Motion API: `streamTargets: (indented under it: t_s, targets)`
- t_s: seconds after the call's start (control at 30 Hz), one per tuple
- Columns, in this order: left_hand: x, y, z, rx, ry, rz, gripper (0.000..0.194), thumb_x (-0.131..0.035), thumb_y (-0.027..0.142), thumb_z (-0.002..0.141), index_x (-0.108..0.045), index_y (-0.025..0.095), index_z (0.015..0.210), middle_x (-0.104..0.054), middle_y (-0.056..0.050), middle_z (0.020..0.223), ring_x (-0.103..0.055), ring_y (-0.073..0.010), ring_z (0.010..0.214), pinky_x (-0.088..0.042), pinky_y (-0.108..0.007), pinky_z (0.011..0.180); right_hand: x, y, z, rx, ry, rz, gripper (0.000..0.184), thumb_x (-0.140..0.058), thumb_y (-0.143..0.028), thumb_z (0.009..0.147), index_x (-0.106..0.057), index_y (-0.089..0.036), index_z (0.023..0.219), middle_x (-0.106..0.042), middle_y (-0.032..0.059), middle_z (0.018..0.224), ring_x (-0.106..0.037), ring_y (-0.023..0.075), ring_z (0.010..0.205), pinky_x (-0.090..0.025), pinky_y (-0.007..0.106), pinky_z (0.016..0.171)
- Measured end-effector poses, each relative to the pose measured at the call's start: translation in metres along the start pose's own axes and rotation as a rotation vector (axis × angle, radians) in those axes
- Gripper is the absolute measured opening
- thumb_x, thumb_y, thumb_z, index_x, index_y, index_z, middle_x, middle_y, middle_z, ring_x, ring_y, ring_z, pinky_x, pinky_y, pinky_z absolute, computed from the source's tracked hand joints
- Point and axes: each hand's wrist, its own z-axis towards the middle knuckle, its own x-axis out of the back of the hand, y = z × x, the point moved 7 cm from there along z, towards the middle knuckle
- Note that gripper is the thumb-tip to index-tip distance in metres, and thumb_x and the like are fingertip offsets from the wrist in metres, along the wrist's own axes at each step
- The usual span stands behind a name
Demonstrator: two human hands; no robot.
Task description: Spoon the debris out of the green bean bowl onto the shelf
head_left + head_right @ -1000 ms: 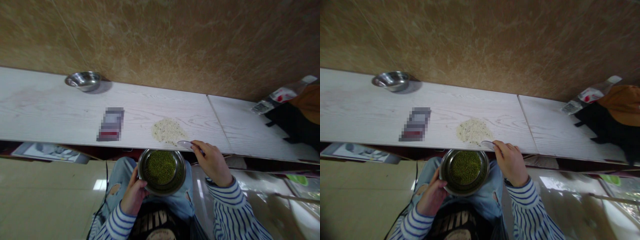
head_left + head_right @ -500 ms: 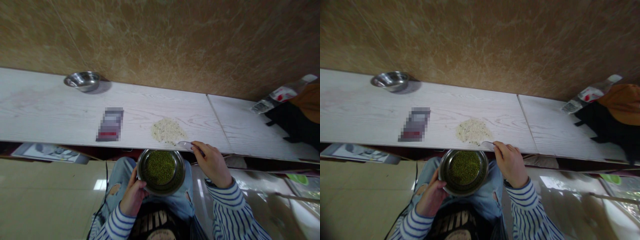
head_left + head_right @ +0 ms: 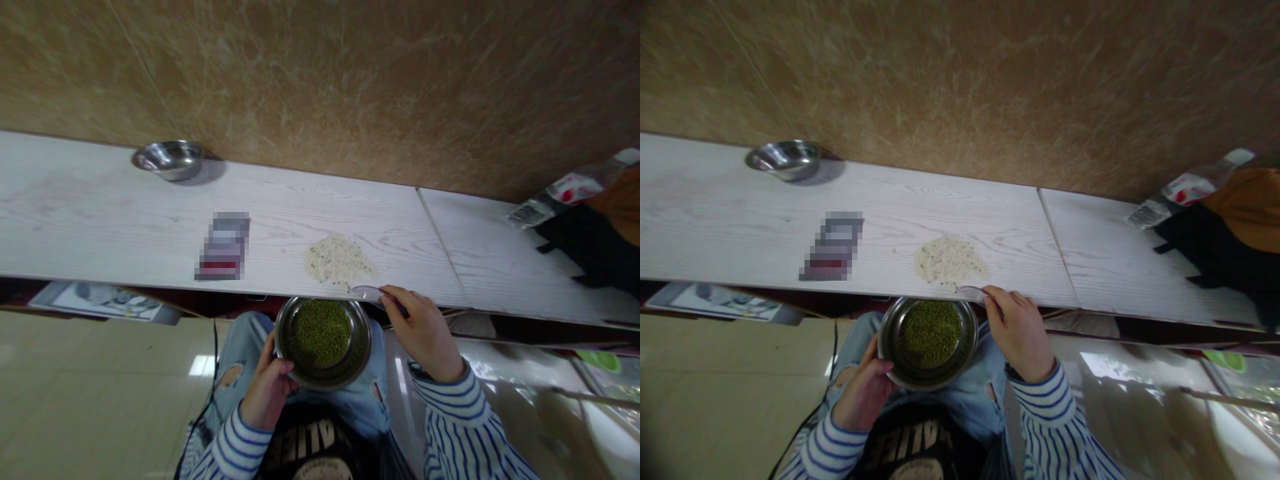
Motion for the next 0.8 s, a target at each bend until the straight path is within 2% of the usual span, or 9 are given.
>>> streamTargets:
  t_s: [0.13,0.37,0.67,0.8]
  targets:
    - [-0.0011,0.0009,-0.0006,-0.008,0.003,-0.012,0.076,-0.06,0.008,0.06,-0.043,0.027,0.132,-0.065,-0.002,0.102,-0.059,-0.0192,0.08,-0.051,-0.028,0.055,-0.002,0.0002,-0.0006,0.004,-0.016,-0.01,0.024,-0.046,-0.026,0.092,-0.065,-0.021,0.107,-0.072,0.0049,0.093,-0.066,0.0215,0.084,-0.049,0.037,0.078]
    - [-0.0012,0.0029,-0.0015,-0.008,0.009,0.001,0.077,-0.06,0.009,0.06,-0.042,0.028,0.133,-0.065,-0.002,0.101,-0.058,-0.0189,0.078,-0.052,-0.029,0.057,-0.0014,0.0039,0.0051,-0.031,0.027,-0.001,0.025,-0.047,-0.025,0.092,-0.065,-0.018,0.107,-0.072,0.0068,0.093,-0.067,0.0228,0.085,-0.049,0.037,0.076]
    - [0.0002,0.0005,0.0001,0.001,0.015,-0.001,0.08,-0.062,0.011,0.059,-0.042,0.03,0.134,-0.063,-0.003,0.108,-0.058,-0.0183,0.077,-0.049,-0.027,0.053,-0.0058,0.0005,0.0078,-0.014,0.008,0.027,0.025,-0.047,-0.024,0.092,-0.064,-0.018,0.109,-0.072,0.0066,0.095,-0.066,0.0229,0.086,-0.049,0.037,0.077]
    - [0.0002,0.0014,-0.0006,-0.007,0.016,-0.002,0.077,-0.061,0.011,0.06,-0.043,0.029,0.132,-0.065,-0.002,0.103,-0.058,-0.0188,0.078,-0.048,-0.026,0.053,-0.0042,0.0021,0.0058,-0.026,0.03,0.041,0.024,-0.048,-0.025,0.091,-0.065,-0.018,0.107,-0.072,0.0068,0.095,-0.067,0.0224,0.086,-0.05,0.036,0.077]
